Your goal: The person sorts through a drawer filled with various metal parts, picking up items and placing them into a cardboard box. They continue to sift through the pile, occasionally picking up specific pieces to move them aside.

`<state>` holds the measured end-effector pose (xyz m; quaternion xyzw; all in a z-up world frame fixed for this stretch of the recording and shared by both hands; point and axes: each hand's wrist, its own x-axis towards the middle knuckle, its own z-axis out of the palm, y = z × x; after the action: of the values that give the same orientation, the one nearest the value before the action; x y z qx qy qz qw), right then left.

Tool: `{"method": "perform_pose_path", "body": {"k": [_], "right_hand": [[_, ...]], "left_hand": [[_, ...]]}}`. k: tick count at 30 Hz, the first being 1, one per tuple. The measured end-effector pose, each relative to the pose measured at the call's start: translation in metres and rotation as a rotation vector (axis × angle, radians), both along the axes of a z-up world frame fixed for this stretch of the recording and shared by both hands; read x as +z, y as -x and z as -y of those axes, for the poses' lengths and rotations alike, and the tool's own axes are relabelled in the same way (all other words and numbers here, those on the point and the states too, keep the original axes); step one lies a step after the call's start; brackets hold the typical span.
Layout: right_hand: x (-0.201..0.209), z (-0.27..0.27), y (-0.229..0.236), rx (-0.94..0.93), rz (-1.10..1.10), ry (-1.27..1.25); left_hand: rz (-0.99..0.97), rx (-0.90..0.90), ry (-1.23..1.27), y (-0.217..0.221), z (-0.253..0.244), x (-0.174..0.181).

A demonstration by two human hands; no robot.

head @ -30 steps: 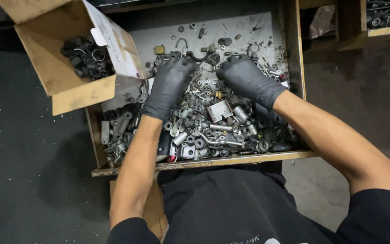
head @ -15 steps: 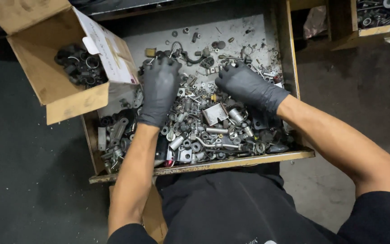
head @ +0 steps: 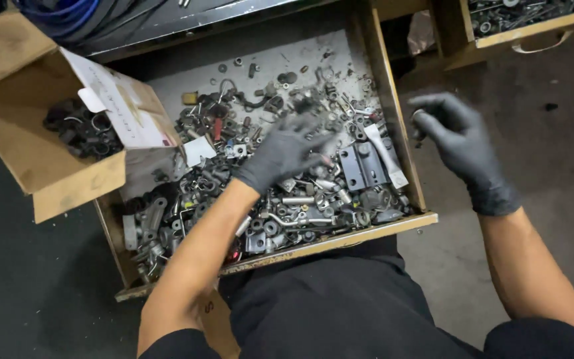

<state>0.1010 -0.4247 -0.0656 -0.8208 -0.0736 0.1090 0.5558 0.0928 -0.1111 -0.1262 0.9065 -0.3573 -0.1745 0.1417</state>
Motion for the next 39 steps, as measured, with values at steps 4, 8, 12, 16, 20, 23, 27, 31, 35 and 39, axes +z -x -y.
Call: {"method": "perform_pose_path", "body": {"k": [4,8,12,16,20,23,27,31,35,39], "right_hand": [[-0.007,-0.009,0.009,0.002,-0.063,-0.007],[-0.015,-0.029,0.005,-0.005,-0.120,0.001],[-0.016,-0.043,0.001,0.059,-0.234,-0.049],[-0.010,-0.042,-0.003,0.129,-0.197,0.002],[-0.021,-0.031,0.002,0.082,-0.253,-0.080],[-0.027,-0.029,0.006,0.043,-0.238,-0.114],[-0.028,-0.034,0.012,-0.029,-0.174,-0.250],[-0.020,-0.042,0.010,0.002,-0.150,-0.273],[-0.039,-0.037,0.016,-0.001,-0.128,-0.358],[-0.049,-0.028,0.019,-0.130,-0.202,-0.600]], "left_hand": [[-0.008,0.145,-0.244,-0.007,-0.026,0.006],[0.300,0.274,0.011,-0.021,-0.014,0.015],[0.524,0.493,0.006,-0.075,-0.010,-0.046],[0.868,0.426,0.013,-0.122,-0.023,-0.111],[0.163,0.639,0.520,-0.083,-0.027,-0.021],[-0.286,0.740,0.883,-0.055,-0.026,0.015],[0.272,0.537,1.004,-0.044,-0.030,-0.001],[0.378,0.363,1.095,-0.034,-0.031,-0.005],[0.450,0.278,1.063,-0.025,-0.031,0.012],[0.500,0.268,1.007,-0.022,-0.038,0.016]]}}
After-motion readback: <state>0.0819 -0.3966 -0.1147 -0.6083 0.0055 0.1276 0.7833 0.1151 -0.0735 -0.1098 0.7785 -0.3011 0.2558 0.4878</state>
